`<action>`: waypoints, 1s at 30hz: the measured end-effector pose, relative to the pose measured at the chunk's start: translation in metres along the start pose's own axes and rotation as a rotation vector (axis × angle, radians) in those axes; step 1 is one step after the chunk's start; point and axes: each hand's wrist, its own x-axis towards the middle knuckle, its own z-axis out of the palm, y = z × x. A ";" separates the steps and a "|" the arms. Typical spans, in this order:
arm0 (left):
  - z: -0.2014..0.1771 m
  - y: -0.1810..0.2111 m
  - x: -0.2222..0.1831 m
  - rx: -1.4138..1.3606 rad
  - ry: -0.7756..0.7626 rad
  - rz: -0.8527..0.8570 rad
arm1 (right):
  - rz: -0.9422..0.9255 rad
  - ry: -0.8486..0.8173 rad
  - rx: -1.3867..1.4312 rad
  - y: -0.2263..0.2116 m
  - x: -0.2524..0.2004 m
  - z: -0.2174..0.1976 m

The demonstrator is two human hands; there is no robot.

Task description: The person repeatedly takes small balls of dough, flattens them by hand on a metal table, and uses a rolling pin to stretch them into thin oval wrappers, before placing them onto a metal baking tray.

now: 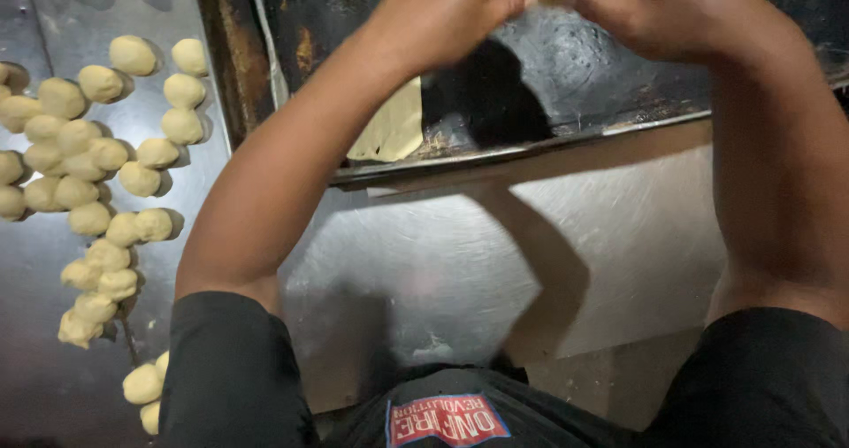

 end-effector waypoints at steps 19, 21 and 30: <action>0.101 -0.093 -0.023 0.495 0.046 -0.459 | -0.097 0.256 -0.244 0.074 0.042 0.156; 0.097 -0.096 -0.024 0.546 -0.080 -0.522 | -0.017 0.202 -0.390 0.076 0.032 0.154; 0.074 -0.048 -0.049 0.250 -0.494 -0.296 | 0.067 0.023 -0.134 0.022 0.009 0.119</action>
